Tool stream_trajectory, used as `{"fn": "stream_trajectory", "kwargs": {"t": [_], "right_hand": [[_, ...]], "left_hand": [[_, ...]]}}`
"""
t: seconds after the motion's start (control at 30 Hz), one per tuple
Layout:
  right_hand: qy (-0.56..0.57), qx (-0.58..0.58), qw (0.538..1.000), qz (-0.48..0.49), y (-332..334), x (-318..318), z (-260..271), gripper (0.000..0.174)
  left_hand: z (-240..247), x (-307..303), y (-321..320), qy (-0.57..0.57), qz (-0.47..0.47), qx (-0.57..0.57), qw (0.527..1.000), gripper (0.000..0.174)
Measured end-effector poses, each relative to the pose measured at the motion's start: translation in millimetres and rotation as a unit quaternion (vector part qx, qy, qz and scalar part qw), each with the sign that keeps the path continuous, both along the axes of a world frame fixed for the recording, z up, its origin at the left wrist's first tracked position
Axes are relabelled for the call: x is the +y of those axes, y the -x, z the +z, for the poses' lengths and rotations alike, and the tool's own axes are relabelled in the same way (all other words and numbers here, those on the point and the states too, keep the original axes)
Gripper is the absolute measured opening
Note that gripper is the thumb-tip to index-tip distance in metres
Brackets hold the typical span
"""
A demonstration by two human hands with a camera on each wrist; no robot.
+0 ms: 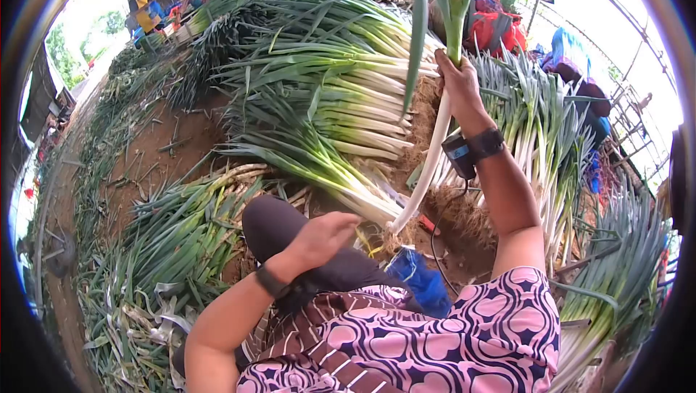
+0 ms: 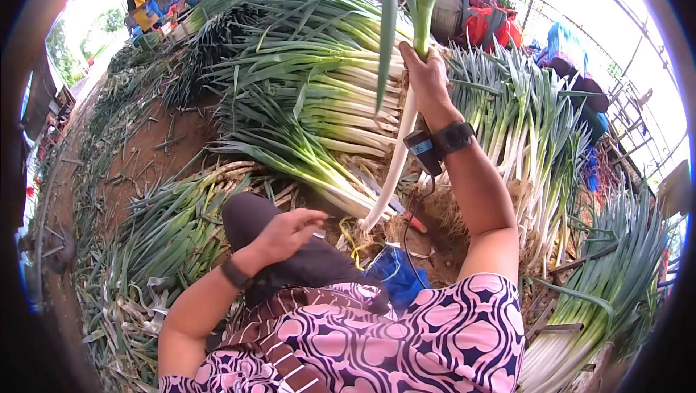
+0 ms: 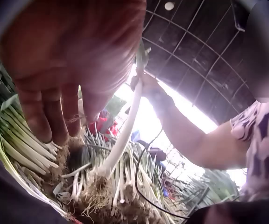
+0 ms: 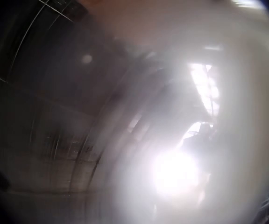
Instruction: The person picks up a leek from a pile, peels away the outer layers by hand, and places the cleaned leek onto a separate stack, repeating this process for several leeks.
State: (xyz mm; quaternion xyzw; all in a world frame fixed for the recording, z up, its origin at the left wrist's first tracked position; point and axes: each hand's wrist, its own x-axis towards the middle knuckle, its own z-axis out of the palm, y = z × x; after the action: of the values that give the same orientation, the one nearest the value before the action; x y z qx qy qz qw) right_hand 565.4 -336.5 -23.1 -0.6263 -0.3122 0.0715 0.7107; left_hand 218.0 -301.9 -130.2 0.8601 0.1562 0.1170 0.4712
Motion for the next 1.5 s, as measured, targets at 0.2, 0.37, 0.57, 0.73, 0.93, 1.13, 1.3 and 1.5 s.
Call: {"fn": "stream_trajectory", "kwargs": {"t": [0.2, 0.37, 0.57, 0.73, 0.93, 1.13, 1.3, 1.5], "right_hand": [[0.014, 0.073, 0.995, 0.067, 50, -9, 23, 0.028], [-0.023, 0.111, 0.983, 0.147, 56, 15, -3, 0.024], [-0.027, 0.133, 0.974, 0.179, 59, 36, -16, 0.024], [-0.030, 0.148, 0.971, 0.187, 62, 48, -14, 0.025], [-0.050, 0.145, 0.972, 0.181, 62, 57, -17, 0.024], [-0.048, 0.134, 0.973, 0.181, 64, 58, -17, 0.024], [-0.041, 0.135, 0.972, 0.187, 63, 59, -17, 0.024], [-0.030, 0.090, 0.980, 0.174, 62, 62, -18, 0.026]], "left_hand": [[-34, -28, -45, 0.103, -0.132, 0.055, 0.984, 0.047], [-29, -31, -46, 0.259, -0.158, 0.047, 0.952, 0.028], [-31, -29, -31, 0.339, -0.131, 0.060, 0.930, 0.025], [-35, -20, -27, 0.327, -0.102, 0.079, 0.936, 0.026], [-45, -17, -25, 0.205, -0.052, 0.106, 0.972, 0.024], [-39, -24, -26, 0.052, -0.052, 0.083, 0.994, 0.022], [-43, -29, -24, 0.120, -0.067, 0.053, 0.989, 0.020], [-46, -21, -22, 0.165, -0.070, 0.071, 0.981, 0.016]]}}
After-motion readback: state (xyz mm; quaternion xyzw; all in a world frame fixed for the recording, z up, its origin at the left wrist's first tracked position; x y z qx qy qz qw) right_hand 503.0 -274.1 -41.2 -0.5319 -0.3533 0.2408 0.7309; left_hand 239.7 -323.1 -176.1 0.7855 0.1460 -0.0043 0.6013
